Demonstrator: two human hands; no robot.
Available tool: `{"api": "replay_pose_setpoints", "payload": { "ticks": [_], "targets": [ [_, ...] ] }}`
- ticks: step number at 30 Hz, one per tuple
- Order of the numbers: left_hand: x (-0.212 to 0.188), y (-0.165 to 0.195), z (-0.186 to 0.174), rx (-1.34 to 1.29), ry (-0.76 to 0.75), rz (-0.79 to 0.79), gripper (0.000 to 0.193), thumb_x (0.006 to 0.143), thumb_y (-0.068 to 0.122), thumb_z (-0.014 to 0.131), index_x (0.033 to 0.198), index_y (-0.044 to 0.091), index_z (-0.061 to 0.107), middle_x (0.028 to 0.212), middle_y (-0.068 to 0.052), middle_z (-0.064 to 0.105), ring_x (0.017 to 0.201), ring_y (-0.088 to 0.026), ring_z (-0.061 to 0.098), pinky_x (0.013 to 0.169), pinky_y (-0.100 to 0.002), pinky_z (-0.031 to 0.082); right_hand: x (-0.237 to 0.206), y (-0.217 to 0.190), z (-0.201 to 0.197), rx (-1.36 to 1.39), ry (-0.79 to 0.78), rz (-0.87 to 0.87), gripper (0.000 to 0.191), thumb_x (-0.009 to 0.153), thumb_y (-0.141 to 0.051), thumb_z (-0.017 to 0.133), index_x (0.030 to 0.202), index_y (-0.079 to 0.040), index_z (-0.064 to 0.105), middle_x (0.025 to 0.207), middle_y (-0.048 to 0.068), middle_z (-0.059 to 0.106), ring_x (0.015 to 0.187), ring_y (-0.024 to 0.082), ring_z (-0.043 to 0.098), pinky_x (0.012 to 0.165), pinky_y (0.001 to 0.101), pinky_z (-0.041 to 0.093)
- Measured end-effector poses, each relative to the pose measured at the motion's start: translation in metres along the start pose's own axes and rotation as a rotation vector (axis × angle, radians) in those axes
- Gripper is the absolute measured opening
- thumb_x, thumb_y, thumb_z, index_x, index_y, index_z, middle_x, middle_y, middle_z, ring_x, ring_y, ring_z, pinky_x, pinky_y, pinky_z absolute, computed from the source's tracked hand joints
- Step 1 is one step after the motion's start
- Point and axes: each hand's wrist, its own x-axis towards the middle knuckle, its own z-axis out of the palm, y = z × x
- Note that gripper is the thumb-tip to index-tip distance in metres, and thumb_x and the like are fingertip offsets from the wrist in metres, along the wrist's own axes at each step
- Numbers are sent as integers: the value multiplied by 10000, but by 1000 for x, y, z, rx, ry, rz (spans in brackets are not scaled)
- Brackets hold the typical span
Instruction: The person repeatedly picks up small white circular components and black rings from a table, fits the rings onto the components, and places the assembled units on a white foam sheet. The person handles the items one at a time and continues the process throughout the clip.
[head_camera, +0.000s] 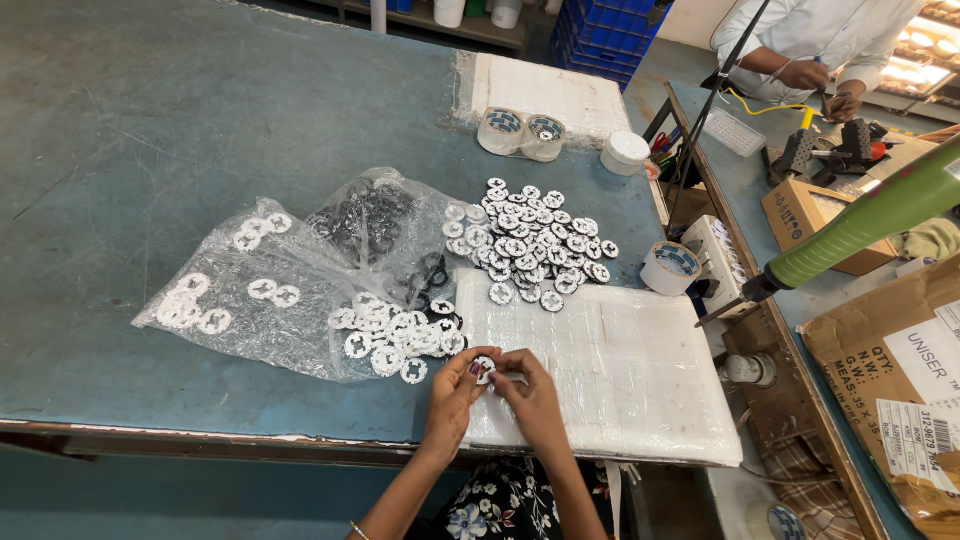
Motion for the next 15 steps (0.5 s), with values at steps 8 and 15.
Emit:
{"api": "replay_pose_setpoints", "payload": {
  "ticks": [8,15],
  "targets": [
    [1,-4,3,-2,-44,54,298,1045,127,510,1216,-84,635,1261,-194,708,1010,-159,669,892,-294,552,5,34,-15,189,-100,58,86,948,-7,639,1033,7,645,875,58,681,773,123,638,729,271,536],
    [-11,16,20,445,60,113,239,950,27,605,1144,-32,730,1123,-120,704,1004,-138,681,893,-250,546,-3,33,-10,119,41,-62,68,957,42,600,987,-12,570,906,35,607,814,94,562,736,259,482]
  ]
}}
